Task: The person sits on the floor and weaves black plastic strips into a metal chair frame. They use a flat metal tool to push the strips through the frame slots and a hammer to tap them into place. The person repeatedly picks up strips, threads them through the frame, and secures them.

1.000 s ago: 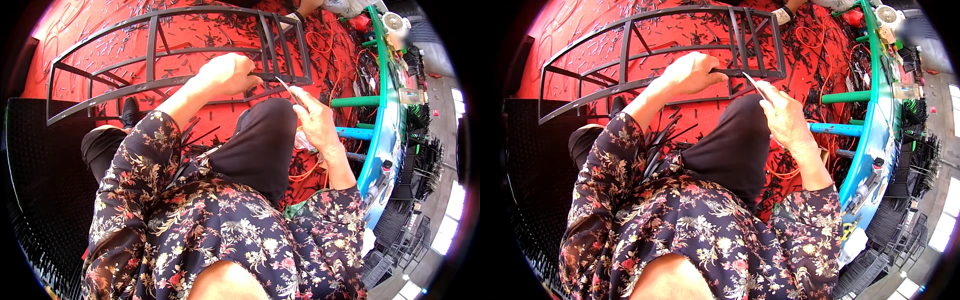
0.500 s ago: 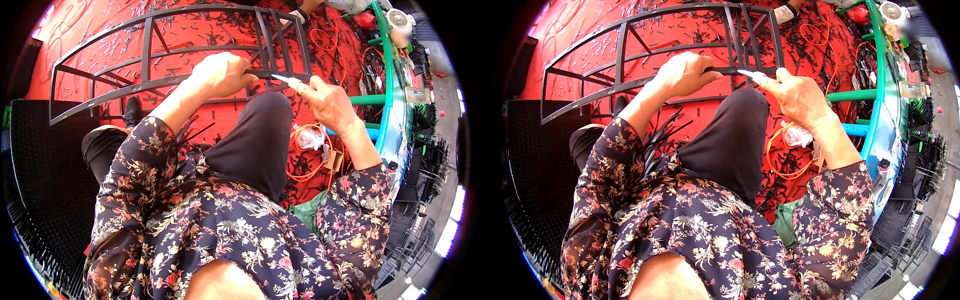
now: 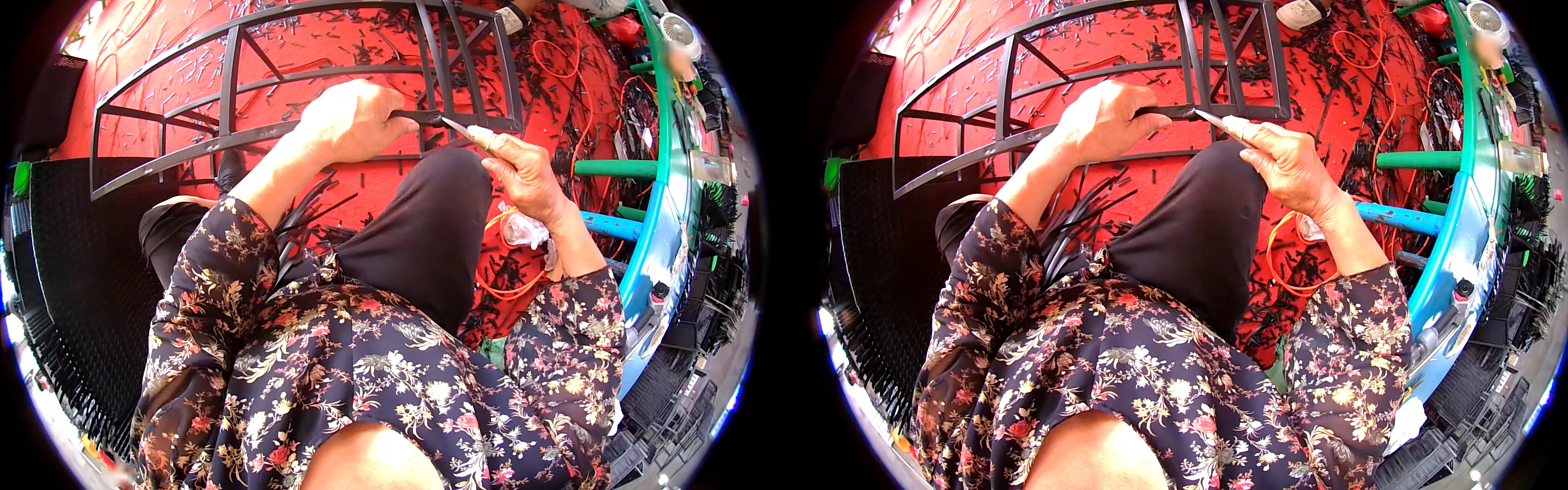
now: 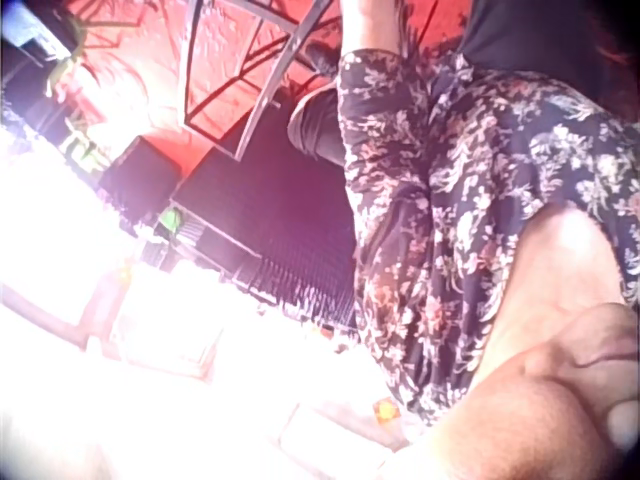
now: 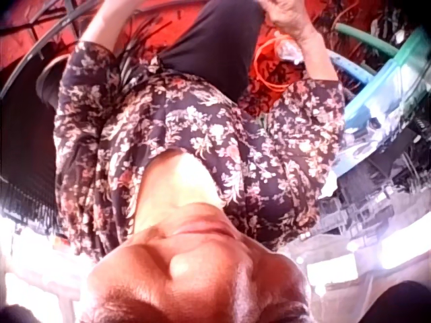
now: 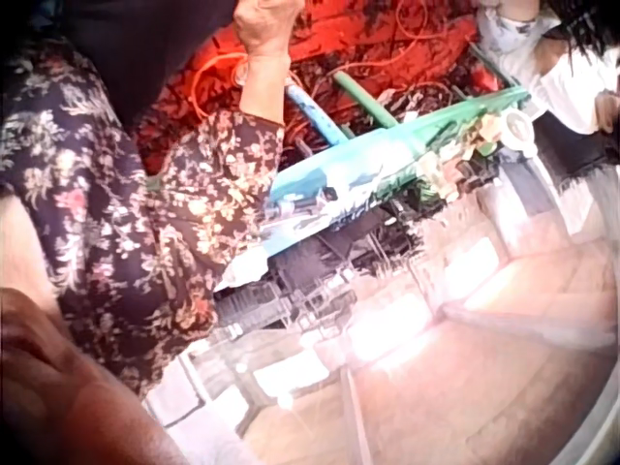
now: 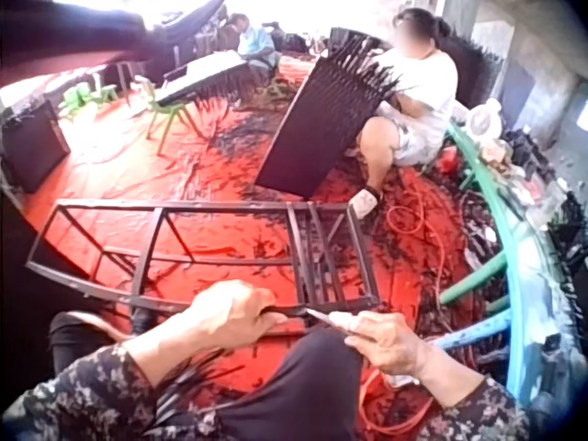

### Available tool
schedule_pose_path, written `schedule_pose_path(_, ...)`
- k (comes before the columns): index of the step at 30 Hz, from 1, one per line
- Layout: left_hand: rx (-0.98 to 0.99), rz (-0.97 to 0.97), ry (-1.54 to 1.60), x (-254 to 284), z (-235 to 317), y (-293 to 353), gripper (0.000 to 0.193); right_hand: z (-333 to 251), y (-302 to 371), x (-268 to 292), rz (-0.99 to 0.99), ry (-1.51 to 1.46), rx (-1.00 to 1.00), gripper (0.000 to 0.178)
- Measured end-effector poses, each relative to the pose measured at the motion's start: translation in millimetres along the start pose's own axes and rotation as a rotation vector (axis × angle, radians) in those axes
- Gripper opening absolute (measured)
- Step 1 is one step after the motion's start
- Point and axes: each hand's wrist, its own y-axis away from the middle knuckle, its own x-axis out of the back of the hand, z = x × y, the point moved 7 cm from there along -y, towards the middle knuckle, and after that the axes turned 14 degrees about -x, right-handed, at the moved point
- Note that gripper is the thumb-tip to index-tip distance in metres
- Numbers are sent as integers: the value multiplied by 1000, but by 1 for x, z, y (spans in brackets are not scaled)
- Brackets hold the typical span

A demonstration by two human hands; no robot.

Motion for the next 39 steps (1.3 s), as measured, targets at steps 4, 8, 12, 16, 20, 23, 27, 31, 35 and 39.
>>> schedule_pose_path(4, 9, -17, 16, 0, -2, 4, 37, -16, -7, 6, -147, 279, -8, 44)
schedule_pose_path(8, -14, 10, -51, -2, 1, 5, 33, -19, -14, 11, -226, 482, 81, 45)
schedule_pose_path(12, -12, 39, -44, -3, -5, 4, 35, -15, -1, -6, -22, 330, 18, 43)
schedule_pose_path(16, -30, 43, -19, 0, -7, 3, 37, -10, 16, -28, 204, 102, -116, 38)
schedule_pose_path(20, -40, 34, -31, -4, -11, -2, 37, 3, 13, -25, 182, -76, -180, 36)
schedule_pose_path(23, -41, 41, -21, -8, -14, -2, 37, -3, 8, -22, 105, 137, -119, 40)
schedule_pose_path(27, -33, 34, -48, -6, -6, -4, 38, -8, 1, -4, -14, 400, -56, 44)
schedule_pose_path(31, -54, 97, -68, -5, -10, -2, 38, -3, 7, -20, 144, 321, -10, 45)
schedule_pose_path(35, -33, 114, -75, 3, -21, -9, 38, -2, 9, -44, 460, 203, -35, 42)
schedule_pose_path(39, -57, 128, -35, 4, -23, -5, 37, 2, 6, -37, 331, 238, -98, 41)
